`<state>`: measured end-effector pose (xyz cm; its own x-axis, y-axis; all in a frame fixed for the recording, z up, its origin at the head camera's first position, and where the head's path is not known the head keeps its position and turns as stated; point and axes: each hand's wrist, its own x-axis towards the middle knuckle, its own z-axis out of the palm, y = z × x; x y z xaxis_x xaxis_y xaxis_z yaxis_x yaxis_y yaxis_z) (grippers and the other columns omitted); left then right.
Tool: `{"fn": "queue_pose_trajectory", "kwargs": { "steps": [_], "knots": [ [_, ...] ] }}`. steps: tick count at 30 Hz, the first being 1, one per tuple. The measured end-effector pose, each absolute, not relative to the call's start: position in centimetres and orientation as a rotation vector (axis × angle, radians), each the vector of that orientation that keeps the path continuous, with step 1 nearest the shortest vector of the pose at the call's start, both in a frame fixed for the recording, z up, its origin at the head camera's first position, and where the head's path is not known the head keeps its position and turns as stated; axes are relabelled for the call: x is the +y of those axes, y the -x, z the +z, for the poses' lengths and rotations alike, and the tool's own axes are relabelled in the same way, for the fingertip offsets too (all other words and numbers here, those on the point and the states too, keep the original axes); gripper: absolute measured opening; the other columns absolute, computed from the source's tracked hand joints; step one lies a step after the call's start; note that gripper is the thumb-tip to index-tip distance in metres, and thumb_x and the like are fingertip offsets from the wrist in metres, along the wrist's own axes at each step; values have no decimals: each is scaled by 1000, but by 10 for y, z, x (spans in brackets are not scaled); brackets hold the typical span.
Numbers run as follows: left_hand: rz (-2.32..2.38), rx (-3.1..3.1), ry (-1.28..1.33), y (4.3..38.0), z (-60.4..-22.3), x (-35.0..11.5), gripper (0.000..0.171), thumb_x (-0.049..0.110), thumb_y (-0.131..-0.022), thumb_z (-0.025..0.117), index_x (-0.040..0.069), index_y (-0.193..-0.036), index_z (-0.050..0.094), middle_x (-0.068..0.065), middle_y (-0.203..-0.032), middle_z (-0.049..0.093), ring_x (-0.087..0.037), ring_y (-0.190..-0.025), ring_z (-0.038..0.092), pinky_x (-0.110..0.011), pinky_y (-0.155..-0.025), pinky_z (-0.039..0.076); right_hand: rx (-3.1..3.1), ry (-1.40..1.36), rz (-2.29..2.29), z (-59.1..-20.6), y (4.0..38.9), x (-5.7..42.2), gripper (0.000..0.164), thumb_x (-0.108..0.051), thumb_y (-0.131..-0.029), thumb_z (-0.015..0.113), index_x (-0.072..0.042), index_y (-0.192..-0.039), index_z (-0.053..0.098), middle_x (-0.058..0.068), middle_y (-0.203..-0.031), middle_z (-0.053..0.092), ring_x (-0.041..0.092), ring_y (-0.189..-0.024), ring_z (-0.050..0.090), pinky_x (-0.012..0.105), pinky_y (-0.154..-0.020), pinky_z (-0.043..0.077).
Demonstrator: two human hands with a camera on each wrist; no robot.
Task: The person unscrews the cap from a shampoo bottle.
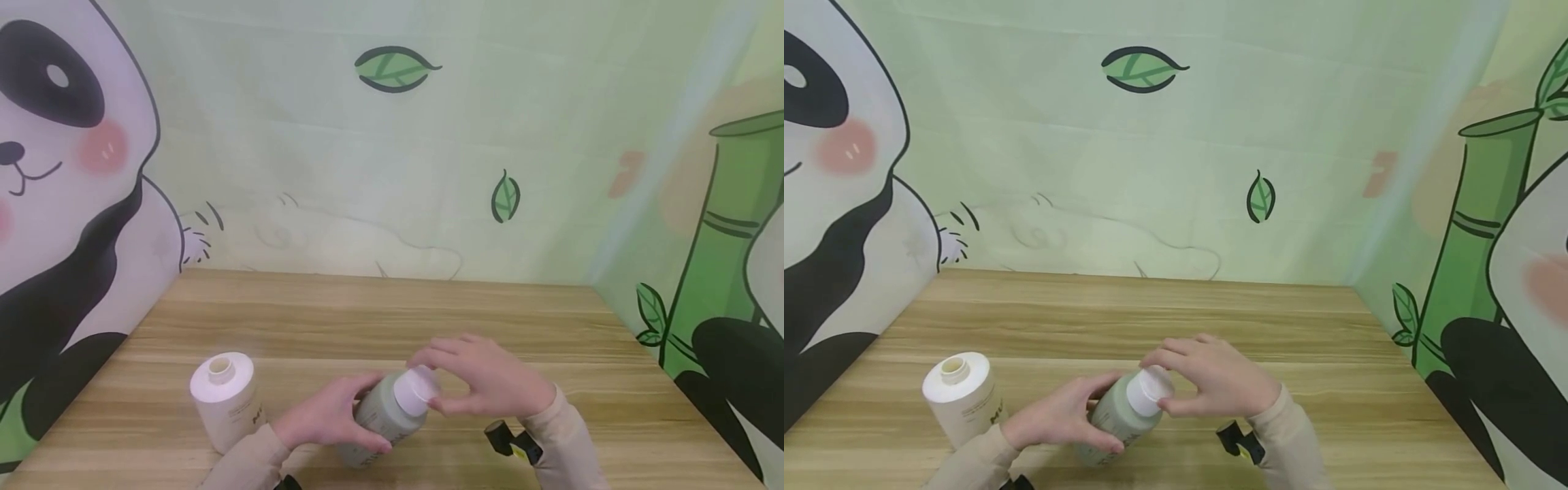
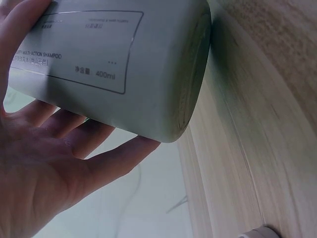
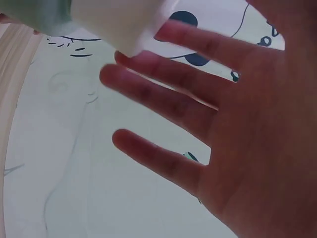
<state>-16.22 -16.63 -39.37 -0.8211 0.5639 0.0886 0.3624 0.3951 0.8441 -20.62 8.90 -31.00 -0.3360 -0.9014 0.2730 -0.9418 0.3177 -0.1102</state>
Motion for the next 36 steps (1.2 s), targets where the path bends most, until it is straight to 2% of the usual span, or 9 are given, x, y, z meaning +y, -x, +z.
{"fn": "queue_pose_trajectory", "kwargs": {
  "steps": [5,9,14,23,26,31,36],
  "knots": [
    [1385,2453,-820,162,-393,-166,69,29,-72,85,15,-131,53,-1,-117,65,-8,-103,61,-27,-90,49,-2381,-1775,403,-308,206,91,44,-22,-83,70,-22,-125,57,-8,-124,61,12,-112,59,41,-91,49],
    [1381,2453,-823,161,-395,-165,68,32,-72,84,15,-131,53,0,-117,65,-7,-103,61,-26,-89,49,-2382,-1782,432,-310,204,91,44,-32,-88,69,-22,-129,55,-7,-125,61,13,-113,59,40,-91,50],
    [1397,2423,-808,160,-396,-166,68,31,-73,84,16,-132,53,0,-118,64,-6,-104,60,-27,-90,48,-2460,-1693,416,-312,204,91,48,-48,-93,59,-20,-132,55,-6,-129,62,13,-117,59,40,-94,49],
    [1398,2427,-830,162,-395,-167,67,31,-73,84,17,-132,53,1,-117,65,-5,-103,60,-25,-88,49,-2489,-1624,386,-314,208,87,41,-50,-92,57,-18,-118,62,-16,-98,67,-2,-90,60,33,-85,49],
    [1407,2423,-842,163,-394,-167,67,30,-73,84,17,-131,53,0,-117,65,-5,-102,60,-25,-88,48,-2458,-1652,400,-314,209,85,39,-48,-93,58,-18,-116,61,-15,-95,66,-1,-87,60,31,-83,49],
    [1405,2416,-847,163,-394,-166,66,30,-74,83,19,-131,53,1,-118,65,-5,-103,60,-25,-88,48,-2367,-1727,395,-314,208,86,33,-38,-90,65,-20,-117,60,-11,-108,67,3,-96,63,31,-83,52],
    [1408,2412,-864,164,-394,-166,65,30,-74,83,18,-130,53,0,-118,65,-5,-104,60,-25,-90,48,-2259,-1831,407,-312,209,88,41,-23,-82,71,-22,-121,59,-7,-117,64,10,-104,62,30,-83,54]
  ]
}}
